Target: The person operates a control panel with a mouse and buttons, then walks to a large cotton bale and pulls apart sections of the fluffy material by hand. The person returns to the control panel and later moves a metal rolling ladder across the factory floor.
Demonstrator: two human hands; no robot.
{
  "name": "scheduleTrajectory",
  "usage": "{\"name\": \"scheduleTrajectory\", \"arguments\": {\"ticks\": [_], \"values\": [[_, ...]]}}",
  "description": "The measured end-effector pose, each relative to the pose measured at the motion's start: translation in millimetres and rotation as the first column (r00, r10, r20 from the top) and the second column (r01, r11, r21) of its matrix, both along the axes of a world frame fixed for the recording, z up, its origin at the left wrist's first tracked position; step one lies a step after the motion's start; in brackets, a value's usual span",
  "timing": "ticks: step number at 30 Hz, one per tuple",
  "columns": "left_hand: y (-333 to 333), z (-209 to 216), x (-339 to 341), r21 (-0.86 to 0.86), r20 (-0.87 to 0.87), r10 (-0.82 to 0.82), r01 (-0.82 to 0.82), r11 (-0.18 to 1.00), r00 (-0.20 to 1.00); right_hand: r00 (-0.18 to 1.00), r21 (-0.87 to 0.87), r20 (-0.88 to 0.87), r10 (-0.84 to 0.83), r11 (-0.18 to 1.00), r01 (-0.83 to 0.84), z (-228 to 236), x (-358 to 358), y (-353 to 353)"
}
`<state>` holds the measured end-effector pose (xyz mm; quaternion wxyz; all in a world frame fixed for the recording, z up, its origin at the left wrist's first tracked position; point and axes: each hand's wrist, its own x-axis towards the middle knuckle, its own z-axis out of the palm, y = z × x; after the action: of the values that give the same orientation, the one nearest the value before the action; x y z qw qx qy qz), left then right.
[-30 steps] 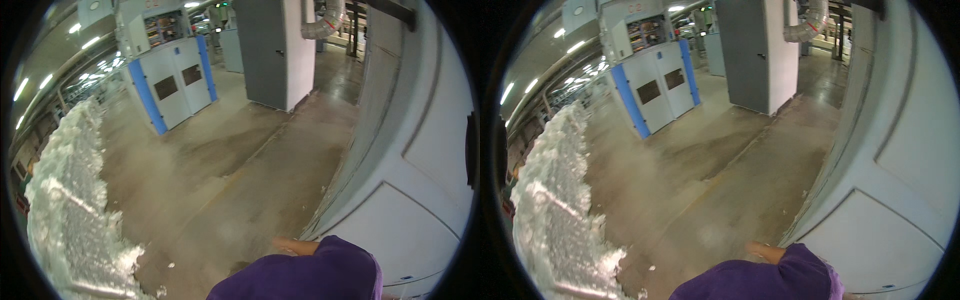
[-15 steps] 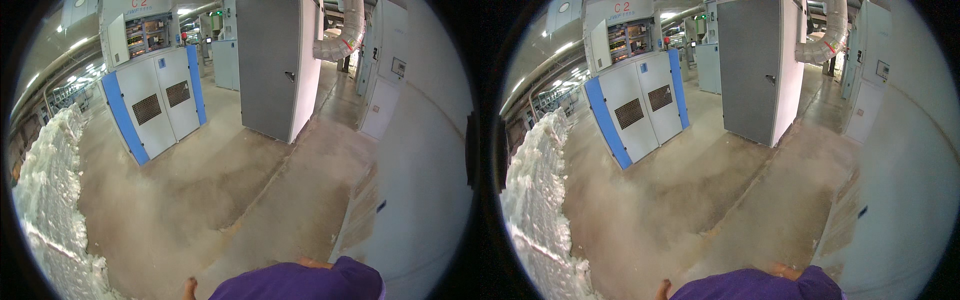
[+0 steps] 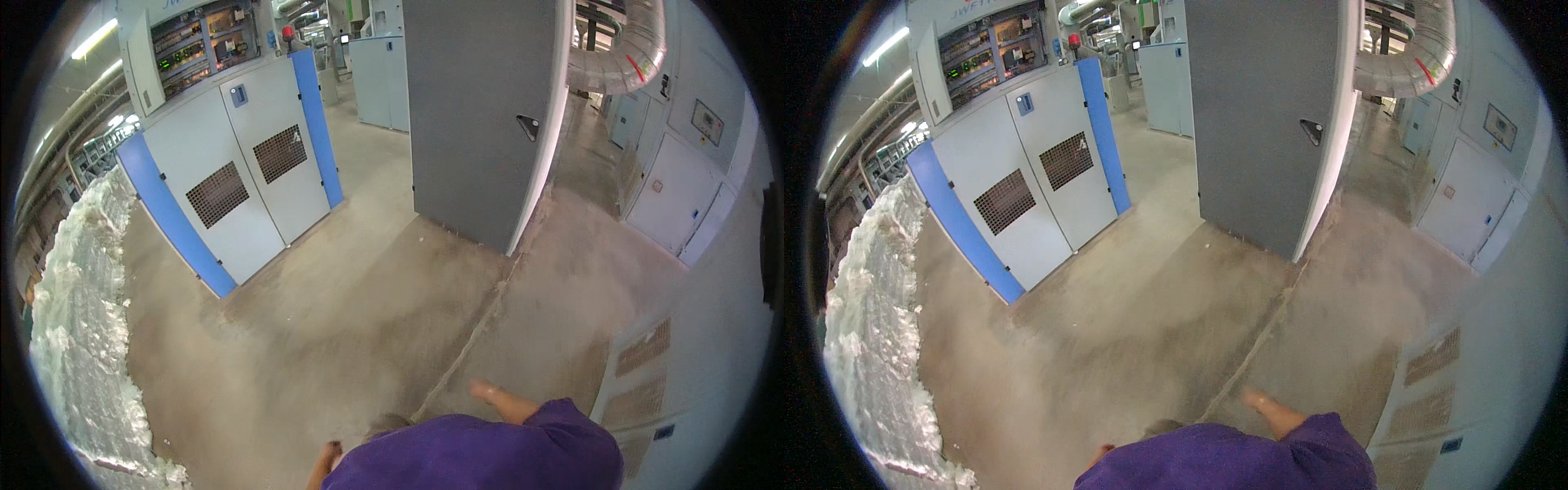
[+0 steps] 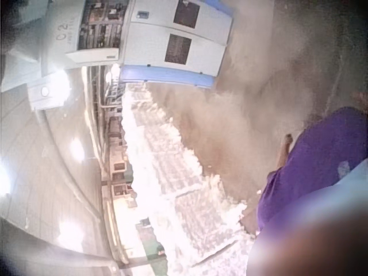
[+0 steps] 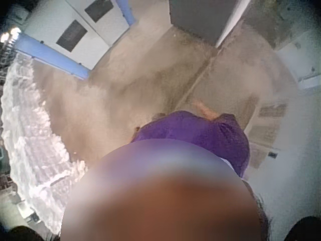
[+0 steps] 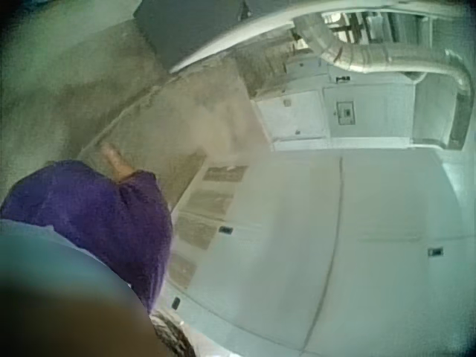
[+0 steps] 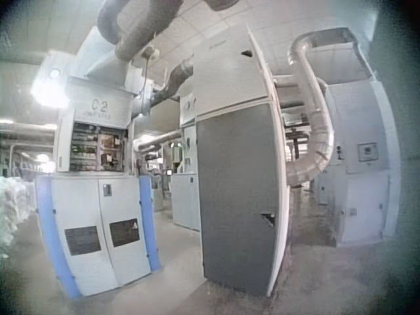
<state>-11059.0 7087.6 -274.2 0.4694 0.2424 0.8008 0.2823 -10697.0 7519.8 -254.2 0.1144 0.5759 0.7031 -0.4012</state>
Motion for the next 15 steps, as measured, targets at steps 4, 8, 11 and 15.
{"name": "scheduleTrajectory", "arguments": {"ticks": [4,8,11,15], "values": [[6.8,-17.8,-53.7,-0.292,-0.103,0.388,-0.401,0.869,0.916,0.868,0.188,-0.144,0.475,0.875,-0.447,64.8,-201.5,168.2],[103.8,-12.5,-161.1,-0.369,-0.128,0.447,-0.461,0.807,0.885,0.852,0.198,-0.311,0.421,0.905,-0.375,47.9,-314.3,289.6],[238.0,-10.0,-275.4,-0.354,-0.131,0.445,-0.461,0.814,0.886,0.914,0.091,-0.228,0.336,0.942,-0.323,-4.4,-321.6,353.1],[507.7,-2.5,-453.8,-0.147,-0.023,0.525,-0.522,0.840,0.851,0.798,-0.214,0.140,0.586,0.805,-0.554,-57.3,-287.9,449.5]]}}
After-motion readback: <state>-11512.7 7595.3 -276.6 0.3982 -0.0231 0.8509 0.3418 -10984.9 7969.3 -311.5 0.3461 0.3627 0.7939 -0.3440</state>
